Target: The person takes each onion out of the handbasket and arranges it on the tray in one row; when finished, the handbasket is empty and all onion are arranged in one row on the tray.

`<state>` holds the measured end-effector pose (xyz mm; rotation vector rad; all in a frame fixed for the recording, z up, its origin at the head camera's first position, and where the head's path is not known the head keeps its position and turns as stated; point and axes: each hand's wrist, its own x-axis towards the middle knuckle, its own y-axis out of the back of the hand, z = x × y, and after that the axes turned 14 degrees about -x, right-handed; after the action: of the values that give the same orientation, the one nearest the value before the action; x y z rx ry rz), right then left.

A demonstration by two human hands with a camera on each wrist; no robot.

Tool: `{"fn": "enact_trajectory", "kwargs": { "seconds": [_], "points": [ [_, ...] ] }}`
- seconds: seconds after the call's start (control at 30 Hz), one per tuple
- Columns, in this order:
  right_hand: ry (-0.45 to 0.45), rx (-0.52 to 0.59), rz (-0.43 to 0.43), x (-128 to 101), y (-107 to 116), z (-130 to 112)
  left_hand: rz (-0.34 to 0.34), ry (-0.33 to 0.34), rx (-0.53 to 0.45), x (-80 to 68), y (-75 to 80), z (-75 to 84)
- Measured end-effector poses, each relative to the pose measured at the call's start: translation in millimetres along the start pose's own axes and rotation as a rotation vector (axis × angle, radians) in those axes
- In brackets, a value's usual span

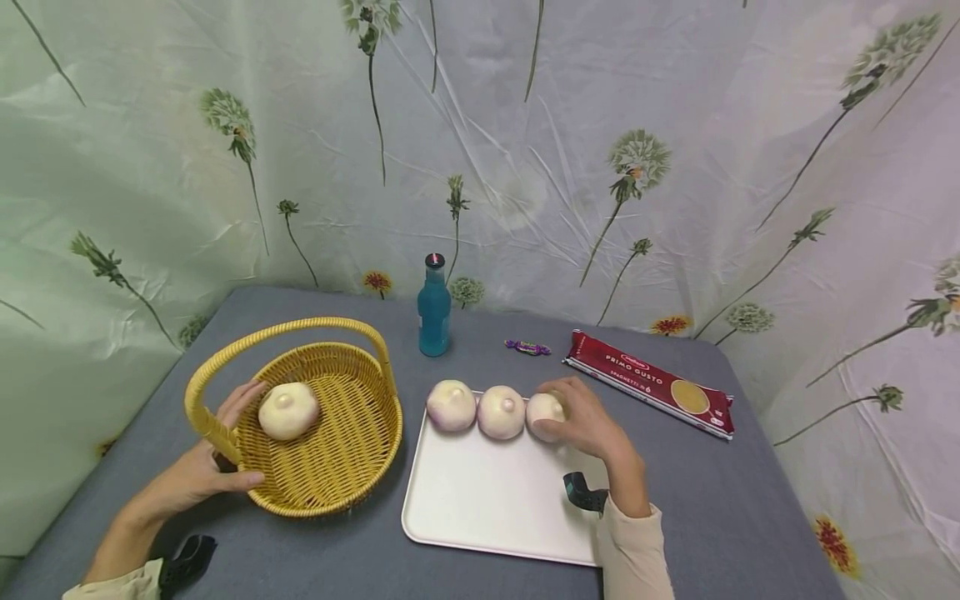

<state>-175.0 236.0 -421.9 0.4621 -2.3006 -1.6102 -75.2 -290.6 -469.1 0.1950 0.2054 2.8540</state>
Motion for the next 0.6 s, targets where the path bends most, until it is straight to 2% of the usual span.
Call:
{"fn": "enact_trajectory", "kwargs": {
  "seconds": [0.23,0.6],
  "points": [
    [0.01,-0.002,-0.003,0.9,-0.3,0.2,0.002,0.002,0.019,0.3,-0.2,0.6],
    [0.007,-0.02,0.042,0.8,5.6,-5.6,-0.003,-0.018,0.011,0.8,1.0,-3.0]
  ]
}}
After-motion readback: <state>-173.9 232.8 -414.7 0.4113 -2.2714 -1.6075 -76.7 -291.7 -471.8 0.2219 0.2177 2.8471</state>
